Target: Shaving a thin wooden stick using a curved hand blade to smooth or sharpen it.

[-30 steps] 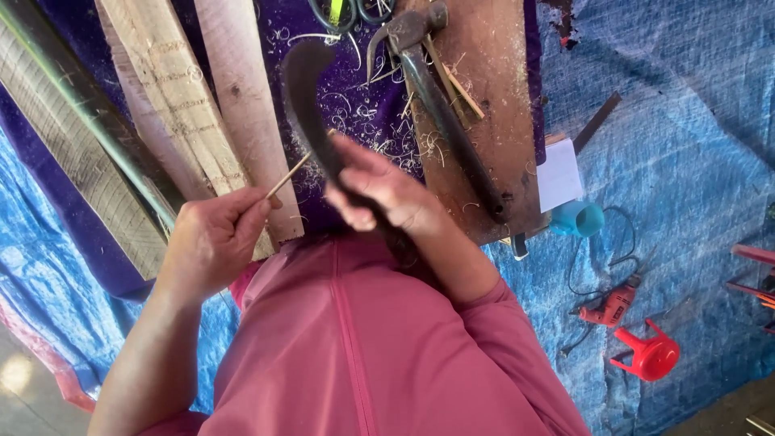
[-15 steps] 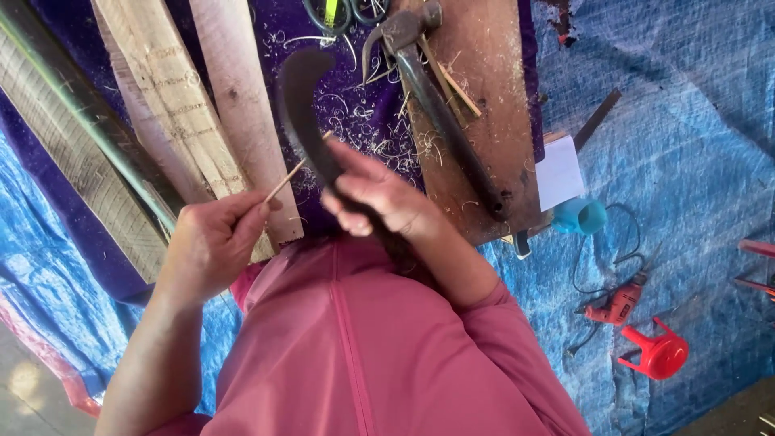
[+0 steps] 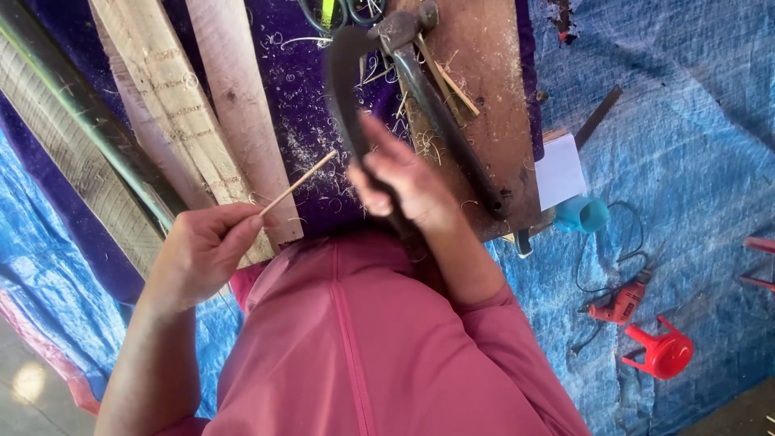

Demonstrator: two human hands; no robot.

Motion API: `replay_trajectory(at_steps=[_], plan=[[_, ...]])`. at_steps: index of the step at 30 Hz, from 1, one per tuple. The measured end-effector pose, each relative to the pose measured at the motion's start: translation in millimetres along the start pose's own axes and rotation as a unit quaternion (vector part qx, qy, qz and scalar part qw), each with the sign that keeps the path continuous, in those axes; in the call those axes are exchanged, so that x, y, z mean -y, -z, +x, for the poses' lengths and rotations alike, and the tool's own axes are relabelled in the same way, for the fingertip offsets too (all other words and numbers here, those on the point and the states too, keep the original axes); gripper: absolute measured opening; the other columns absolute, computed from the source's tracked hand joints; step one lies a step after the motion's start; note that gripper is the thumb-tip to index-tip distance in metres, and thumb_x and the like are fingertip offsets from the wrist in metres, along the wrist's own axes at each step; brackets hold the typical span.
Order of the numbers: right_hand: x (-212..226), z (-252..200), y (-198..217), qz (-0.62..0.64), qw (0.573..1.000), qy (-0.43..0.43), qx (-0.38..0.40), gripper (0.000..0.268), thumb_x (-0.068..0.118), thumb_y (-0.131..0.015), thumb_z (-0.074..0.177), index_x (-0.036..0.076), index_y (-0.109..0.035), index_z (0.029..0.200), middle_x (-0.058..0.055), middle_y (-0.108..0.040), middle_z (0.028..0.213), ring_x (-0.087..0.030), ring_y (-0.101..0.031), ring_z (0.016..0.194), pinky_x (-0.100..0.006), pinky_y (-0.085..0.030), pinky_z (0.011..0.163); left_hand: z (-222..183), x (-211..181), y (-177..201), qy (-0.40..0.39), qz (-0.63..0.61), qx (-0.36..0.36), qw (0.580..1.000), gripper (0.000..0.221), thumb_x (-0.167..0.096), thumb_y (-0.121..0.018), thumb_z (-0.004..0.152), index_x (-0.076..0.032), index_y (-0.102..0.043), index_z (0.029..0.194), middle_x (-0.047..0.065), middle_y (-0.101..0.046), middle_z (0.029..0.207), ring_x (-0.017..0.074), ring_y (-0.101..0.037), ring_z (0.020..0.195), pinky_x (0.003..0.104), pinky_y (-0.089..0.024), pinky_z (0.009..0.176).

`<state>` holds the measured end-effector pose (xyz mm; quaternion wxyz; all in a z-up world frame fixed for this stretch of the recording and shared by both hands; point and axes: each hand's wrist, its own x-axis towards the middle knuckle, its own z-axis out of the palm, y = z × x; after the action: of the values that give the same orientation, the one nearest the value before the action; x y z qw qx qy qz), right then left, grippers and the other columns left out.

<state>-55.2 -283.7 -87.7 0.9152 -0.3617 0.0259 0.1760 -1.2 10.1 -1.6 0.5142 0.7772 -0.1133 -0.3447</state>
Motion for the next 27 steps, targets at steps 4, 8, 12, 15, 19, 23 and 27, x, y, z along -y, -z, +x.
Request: replay_trajectory(at_steps=[4, 8, 12, 15, 19, 23, 27], plan=[[-0.4, -2.3, 25.3, 0.141, 0.986, -0.011, 0.085, 0.065, 0.005, -0.041, 0.109, 0.025, -0.015, 0.166, -0.018, -0.064, 0.09, -0.019, -0.063, 0.056, -0.03, -0.056, 0.045, 15.9, 25.2, -12.0, -0.039, -0.108, -0.049, 0.992, 0.022, -0.009, -0.057, 0.103, -0.001, -0.078, 0.105, 0.013, -0.064, 0.064, 0.0169, -0.056, 0.063, 0.03, -0.047, 0.056], [-24.5, 4.0, 24.4, 0.23, 0.955, -0.033, 0.183, 0.061, 0.006, -0.037, 0.109, 0.025, -0.018, 0.164, -0.022, -0.066, 0.091, -0.024, -0.065, 0.056, -0.036, -0.06, 0.047, 39.3, 22.5, -35.1, -0.086, -0.22, -0.077, 0.969, 0.019, -0.005, -0.06, 0.103, 0.003, -0.074, 0.114, 0.012, -0.063, 0.074, 0.0155, -0.058, 0.074, 0.029, -0.053, 0.068], [-8.6, 0.3, -1.6, 0.255, 0.94, -0.057, 0.218, 0.064, 0.007, -0.037, 0.109, 0.021, -0.008, 0.165, -0.019, -0.066, 0.091, -0.02, -0.065, 0.055, -0.035, -0.061, 0.047, 53.0, 9.7, -52.0, -0.131, -0.302, -0.05, 0.943, 0.032, -0.004, -0.057, 0.103, 0.005, -0.06, 0.134, 0.015, -0.064, 0.084, 0.0217, -0.065, 0.083, 0.033, -0.057, 0.075], [-8.5, 0.2, 3.5, 0.282, 0.932, -0.052, 0.221, 0.067, 0.006, -0.036, 0.109, 0.021, -0.001, 0.165, -0.019, -0.066, 0.09, -0.019, -0.064, 0.055, -0.034, -0.06, 0.048, 57.4, 6.1, -52.4, -0.123, -0.315, -0.032, 0.941, 0.022, -0.004, -0.055, 0.104, 0.005, -0.065, 0.122, 0.016, -0.065, 0.077, 0.0226, -0.068, 0.073, 0.031, -0.06, 0.065], [-3.6, -0.8, -6.6, 0.261, 0.94, -0.046, 0.214, 0.067, 0.007, -0.036, 0.11, 0.021, -0.001, 0.165, -0.017, -0.065, 0.087, -0.018, -0.062, 0.052, -0.032, -0.059, 0.046, 59.8, 10.5, -56.1, -0.101, -0.295, -0.042, 0.949, 0.02, -0.004, -0.054, 0.105, 0.009, -0.066, 0.111, 0.013, -0.063, 0.066, 0.0188, -0.065, 0.061, 0.029, -0.058, 0.056], [-1.7, -1.0, -40.8, 0.084, 0.986, -0.015, 0.143, 0.069, 0.009, -0.038, 0.109, 0.021, -0.002, 0.165, -0.016, -0.065, 0.082, -0.014, -0.057, 0.047, -0.028, -0.054, 0.038, 61.5, 2.9, -49.4, -0.103, -0.21, -0.033, 0.972, 0.022, -0.007, -0.054, 0.106, 0.007, -0.07, 0.11, 0.009, -0.058, 0.054, 0.0132, -0.056, 0.046, 0.024, -0.05, 0.044], [-7.9, -2.0, -59.9, 0.007, 0.994, -0.029, 0.103, 0.077, 0.01, -0.045, 0.108, 0.019, 0.004, 0.166, -0.012, -0.065, 0.084, -0.012, -0.057, 0.049, -0.025, -0.052, 0.039, 60.6, 6.9, -43.4, -0.072, -0.176, -0.009, 0.982, 0.024, -0.01, -0.057, 0.107, 0.004, -0.074, 0.098, 0.01, -0.057, 0.049, 0.0149, -0.054, 0.044, 0.024, -0.047, 0.045]])
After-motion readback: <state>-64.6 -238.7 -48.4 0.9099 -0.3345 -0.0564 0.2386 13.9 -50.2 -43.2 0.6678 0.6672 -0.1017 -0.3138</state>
